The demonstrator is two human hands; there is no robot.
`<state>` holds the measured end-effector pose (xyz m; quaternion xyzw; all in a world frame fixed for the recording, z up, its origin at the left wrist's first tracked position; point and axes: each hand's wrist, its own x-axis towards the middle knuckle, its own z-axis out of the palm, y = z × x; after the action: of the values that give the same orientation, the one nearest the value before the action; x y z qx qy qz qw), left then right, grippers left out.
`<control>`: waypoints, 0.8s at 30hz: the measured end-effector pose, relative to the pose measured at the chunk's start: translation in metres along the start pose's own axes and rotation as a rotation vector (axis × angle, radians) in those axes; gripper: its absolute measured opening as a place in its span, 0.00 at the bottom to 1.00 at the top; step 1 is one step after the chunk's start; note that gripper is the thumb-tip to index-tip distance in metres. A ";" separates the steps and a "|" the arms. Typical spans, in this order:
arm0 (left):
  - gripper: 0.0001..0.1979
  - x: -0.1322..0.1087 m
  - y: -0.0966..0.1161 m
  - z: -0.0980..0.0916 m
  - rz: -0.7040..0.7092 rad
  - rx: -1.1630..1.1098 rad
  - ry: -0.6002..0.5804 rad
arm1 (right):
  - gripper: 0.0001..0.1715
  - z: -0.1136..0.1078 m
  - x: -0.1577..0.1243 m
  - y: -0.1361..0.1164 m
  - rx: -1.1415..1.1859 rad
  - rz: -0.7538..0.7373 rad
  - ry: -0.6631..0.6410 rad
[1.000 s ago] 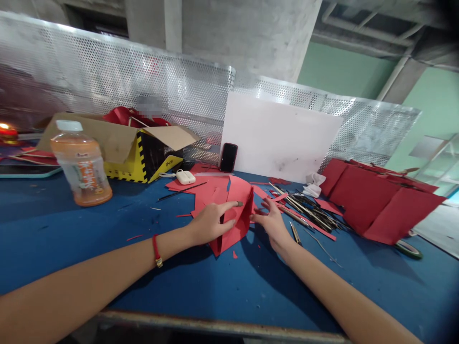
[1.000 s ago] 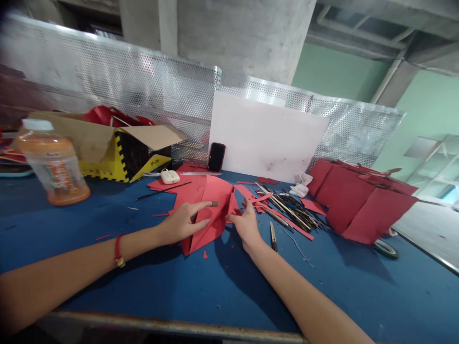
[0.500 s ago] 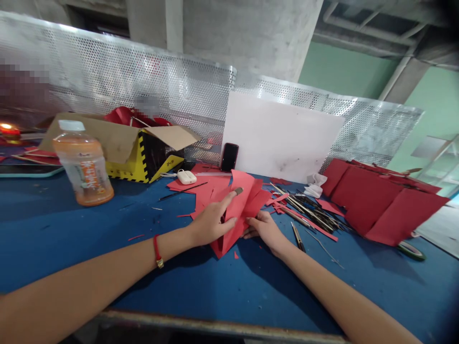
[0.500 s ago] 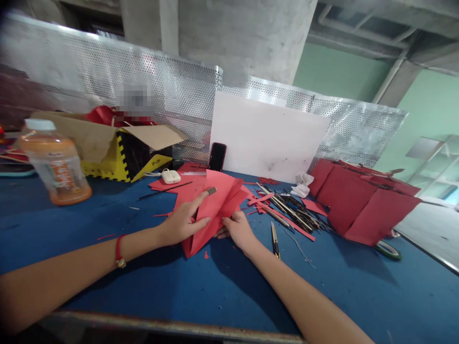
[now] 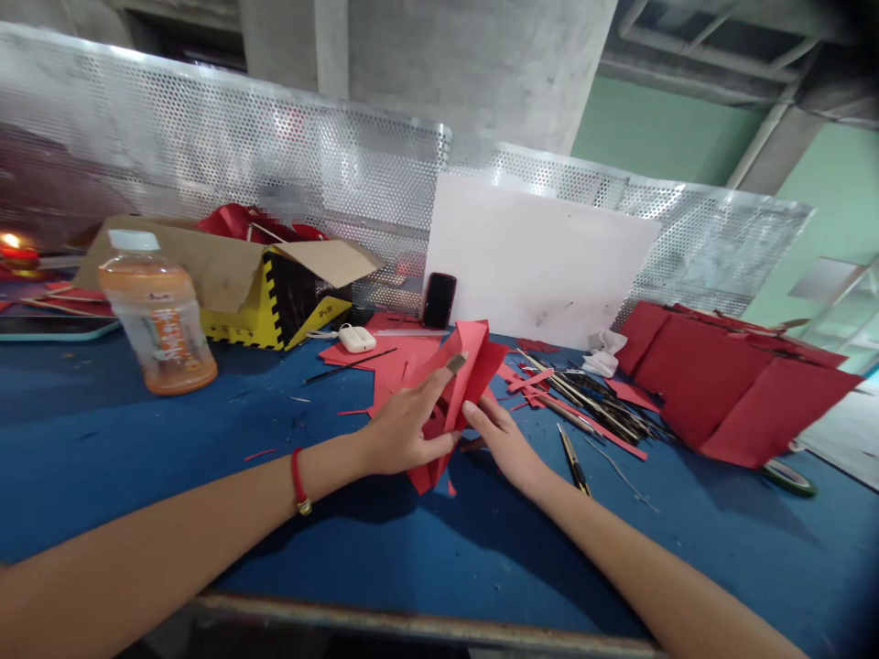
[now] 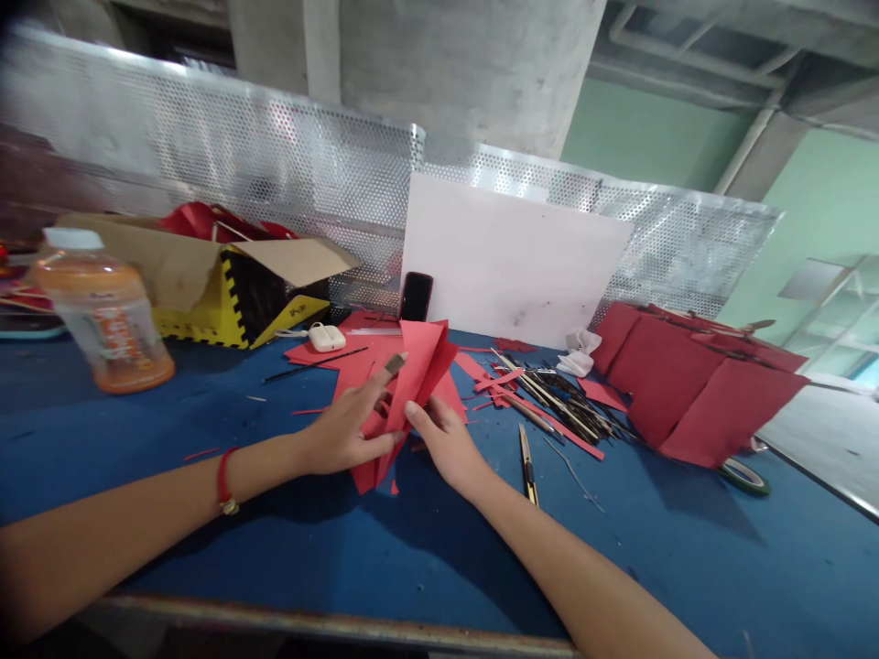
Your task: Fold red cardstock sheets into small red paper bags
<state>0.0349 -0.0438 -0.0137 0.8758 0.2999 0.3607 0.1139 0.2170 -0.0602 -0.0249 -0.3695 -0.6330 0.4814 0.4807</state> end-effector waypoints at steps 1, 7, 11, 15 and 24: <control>0.47 0.000 0.000 -0.001 0.008 -0.037 -0.024 | 0.22 0.001 -0.001 -0.001 0.021 -0.011 -0.014; 0.50 0.002 -0.006 -0.002 -0.012 -0.208 -0.024 | 0.25 0.003 -0.002 -0.008 0.086 -0.063 -0.052; 0.49 0.003 -0.007 -0.001 0.007 -0.268 -0.063 | 0.29 0.003 -0.005 -0.004 0.005 -0.090 -0.050; 0.46 0.003 -0.005 0.001 0.000 -0.286 -0.071 | 0.22 0.000 0.000 0.006 -0.049 -0.113 0.056; 0.39 0.012 -0.022 0.006 -0.085 -0.178 0.243 | 0.15 -0.014 0.010 0.005 -0.042 -0.131 0.280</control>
<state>0.0362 -0.0191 -0.0201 0.7986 0.3152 0.4840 0.1690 0.2275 -0.0457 -0.0257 -0.4009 -0.5925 0.3794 0.5867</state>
